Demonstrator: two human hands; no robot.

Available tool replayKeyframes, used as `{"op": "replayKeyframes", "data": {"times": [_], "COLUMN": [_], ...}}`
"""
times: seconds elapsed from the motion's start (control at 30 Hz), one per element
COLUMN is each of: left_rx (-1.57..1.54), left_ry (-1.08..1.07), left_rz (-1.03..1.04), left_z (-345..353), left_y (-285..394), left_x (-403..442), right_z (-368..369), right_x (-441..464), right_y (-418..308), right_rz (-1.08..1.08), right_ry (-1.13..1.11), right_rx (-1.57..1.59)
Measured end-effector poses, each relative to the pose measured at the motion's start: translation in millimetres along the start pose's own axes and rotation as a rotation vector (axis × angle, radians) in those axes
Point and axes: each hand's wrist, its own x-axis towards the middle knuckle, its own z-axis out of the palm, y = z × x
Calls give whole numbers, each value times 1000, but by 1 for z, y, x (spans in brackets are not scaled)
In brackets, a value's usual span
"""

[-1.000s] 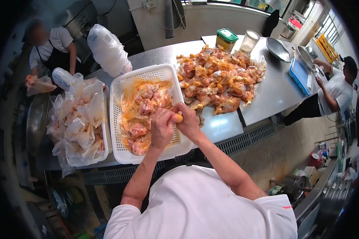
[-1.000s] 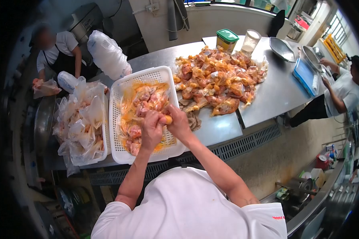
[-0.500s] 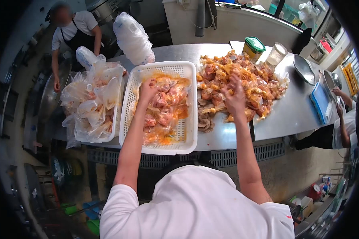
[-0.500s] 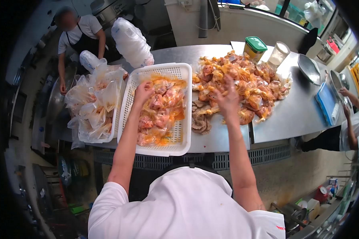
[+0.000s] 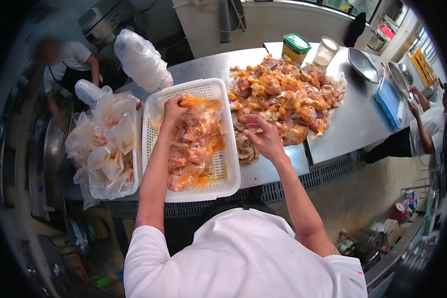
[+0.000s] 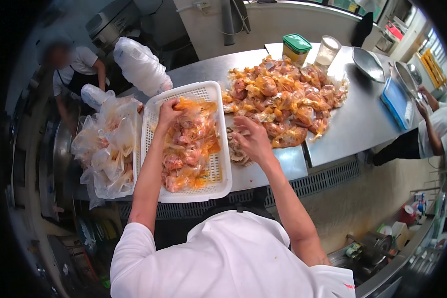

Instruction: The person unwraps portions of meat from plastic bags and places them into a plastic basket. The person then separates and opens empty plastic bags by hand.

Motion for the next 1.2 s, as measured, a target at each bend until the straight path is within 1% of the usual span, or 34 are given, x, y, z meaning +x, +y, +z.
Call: {"op": "replayKeyframes", "data": {"times": [0.07,0.1,0.13,0.17,0.2,0.27,0.3,0.33,0.37,0.4,0.43,0.5,0.53,0.57,0.6,0.63,0.67,0.7,0.73,0.77,0.8,0.83,0.87,0.9,0.93,0.97,1.0,1.07,1.1,1.13,1.17,1.2], "left_rx": [-96,-96,-180,-264,-262,-447,-445,-272,-98,37,34,-105,-67,-64,-101,-139,-140,-187,-234,-236,-215,-191,-186,-188,-120,-49,-46,-599,-596,-635,-673,-594], "left_ry": [-44,-46,-40,-35,-33,-113,-109,-199,-290,-256,-249,-233,-112,-111,-133,-153,-151,-147,-144,-143,4,148,86,87,12,-62,-61,89,84,20,-41,-151], "left_rz": [72,71,93,113,109,149,142,135,128,117,109,39,249,244,283,322,324,200,76,77,90,103,211,213,229,244,244,11,12,54,98,17], "left_z": [-23,-32,-40,-44,-44,-43,-47,-51,-56,-66,-71,-75,-76,-78,-80,-81,-85,-94,-100,-101,-101,-100,-99,-98,-98,-98,-101,-106,-99,-85,-71,-59], "left_y": [28,42,58,71,83,98,93,85,78,77,67,48,48,46,45,45,43,44,45,48,55,62,71,71,70,70,73,82,88,98,107,111], "left_x": [-18,-26,-33,-40,-48,-61,-65,-69,-72,-78,-83,-102,-108,-110,-109,-109,-109,-110,-110,-110,-111,-112,-114,-115,-115,-114,-111,-109,-108,-105,-103,-106], "right_z": [9,18,30,49,70,93,105,113,114,106,98,91,89,90,95,93,90,86,82,75,69,64,61,58,57,56,55,59,65,72,82,89], "right_x": [6,13,20,30,40,61,74,77,75,75,74,65,63,63,66,67,69,69,71,73,75,77,80,80,79,79,79,71,69,70,68,71], "right_y": [-11,-26,-38,-46,-55,-52,-34,-31,-24,-26,-35,-53,-62,-67,-72,-75,-78,-82,-80,-76,-71,-68,-64,-67,-70,-73,-81,-93,-102,-109,-110,-106], "right_rz": [8,-89,-188,-188,-370,-553,-356,-158,-158,-113,-67,-80,-204,-331,-432,-434,-450,-465,-466,-470,-472,-470,-473,-477,-441,-446,-415,-365,-373,-385,-391,-283], "right_ry": [-30,-36,-43,-46,43,126,-15,-157,-166,-168,-176,-167,-198,-223,-165,-164,-163,-162,-162,-203,-244,-242,-233,-224,-175,-177,-132,-86,-64,-41,-32,-140], "right_rx": [-1,-24,-46,-44,-44,-38,-142,-245,-242,-228,-217,-171,-199,-225,-299,-300,-368,-436,-439,-523,-606,-607,-657,-707,-615,-616,-586,-546,-380,-216,-146,2]}}
